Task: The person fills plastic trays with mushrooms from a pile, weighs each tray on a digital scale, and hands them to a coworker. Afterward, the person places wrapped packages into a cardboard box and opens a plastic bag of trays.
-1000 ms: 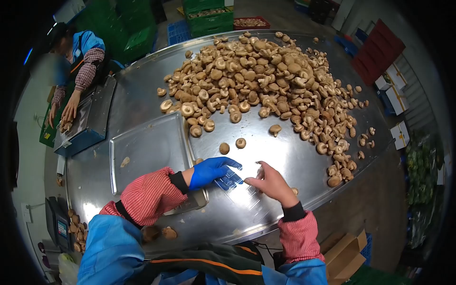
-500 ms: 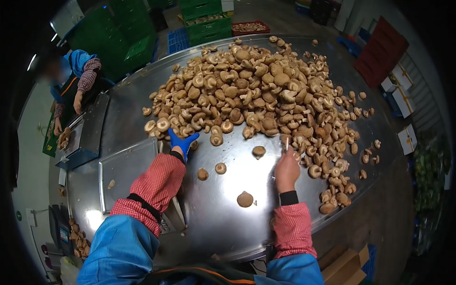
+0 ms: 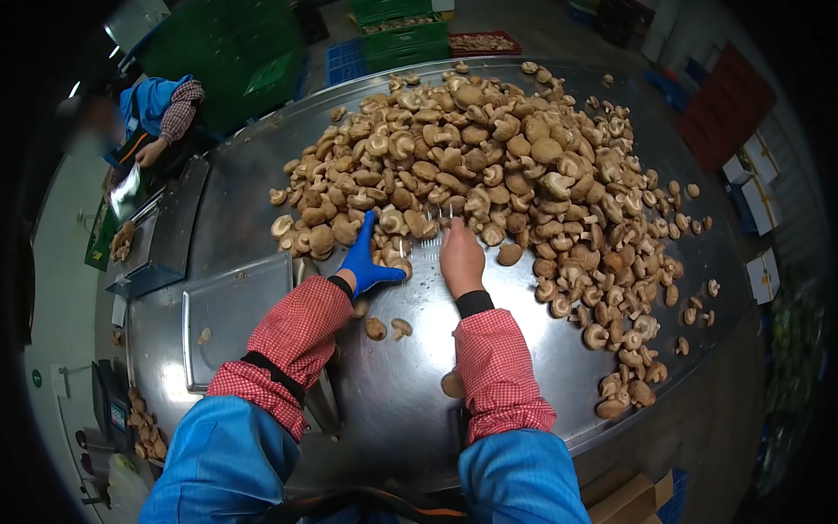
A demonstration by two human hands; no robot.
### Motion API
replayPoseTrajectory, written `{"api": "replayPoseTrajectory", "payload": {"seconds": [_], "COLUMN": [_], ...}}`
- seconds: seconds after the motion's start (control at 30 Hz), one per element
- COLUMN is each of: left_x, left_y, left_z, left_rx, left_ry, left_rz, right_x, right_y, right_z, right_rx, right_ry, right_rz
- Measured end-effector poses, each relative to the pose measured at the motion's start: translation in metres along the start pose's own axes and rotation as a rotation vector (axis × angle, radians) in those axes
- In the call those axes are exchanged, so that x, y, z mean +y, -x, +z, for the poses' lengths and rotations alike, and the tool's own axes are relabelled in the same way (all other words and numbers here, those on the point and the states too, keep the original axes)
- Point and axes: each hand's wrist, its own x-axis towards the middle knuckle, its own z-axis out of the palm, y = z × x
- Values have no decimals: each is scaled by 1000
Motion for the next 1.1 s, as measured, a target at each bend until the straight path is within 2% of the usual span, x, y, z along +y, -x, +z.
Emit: {"api": "replayPoseTrajectory", "payload": {"seconds": [0.03, 0.13, 0.23, 0.3, 0.37, 0.47, 0.63, 0.7, 0.83, 0.93, 1.03, 1.1], "left_x": [0, 0, -7, -11, -12, 2, -2, -6, -7, 6, 13, 30], "left_y": [0, 7, 8, 5, 0, -6, -12, -10, -10, -6, -6, -4], "left_z": [-1, -4, 1, 4, 1, -7, -17, -18, -5, 5, 30, 52], "left_rx": [1, -14, -8, 61, 9, -89, -168, -168, -152, -165, -219, -175], "left_ry": [93, -54, -210, -278, -308, -379, -331, -298, -218, -162, 78, 67], "left_rz": [15, -64, -59, -41, -76, -136, -71, -19, 43, 30, 114, 117], "right_x": [1, 9, 8, 18, 37, 63, 57, 50, 38, 41, 53, 57], "right_y": [0, 15, 54, 75, 90, 95, 41, 19, 7, 11, 19, 29], "right_z": [-2, -15, -65, -112, -146, -146, -78, -58, -39, -32, -30, -31], "right_rx": [-25, -108, 34, 73, 94, 43, 58, -78, -143, -164, -180, -156], "right_ry": [-66, -273, -73, 27, 310, 461, 299, 211, 79, -103, -304, -402], "right_rz": [21, 139, 148, 271, 287, 270, 134, 84, -6, 55, 142, 176]}}
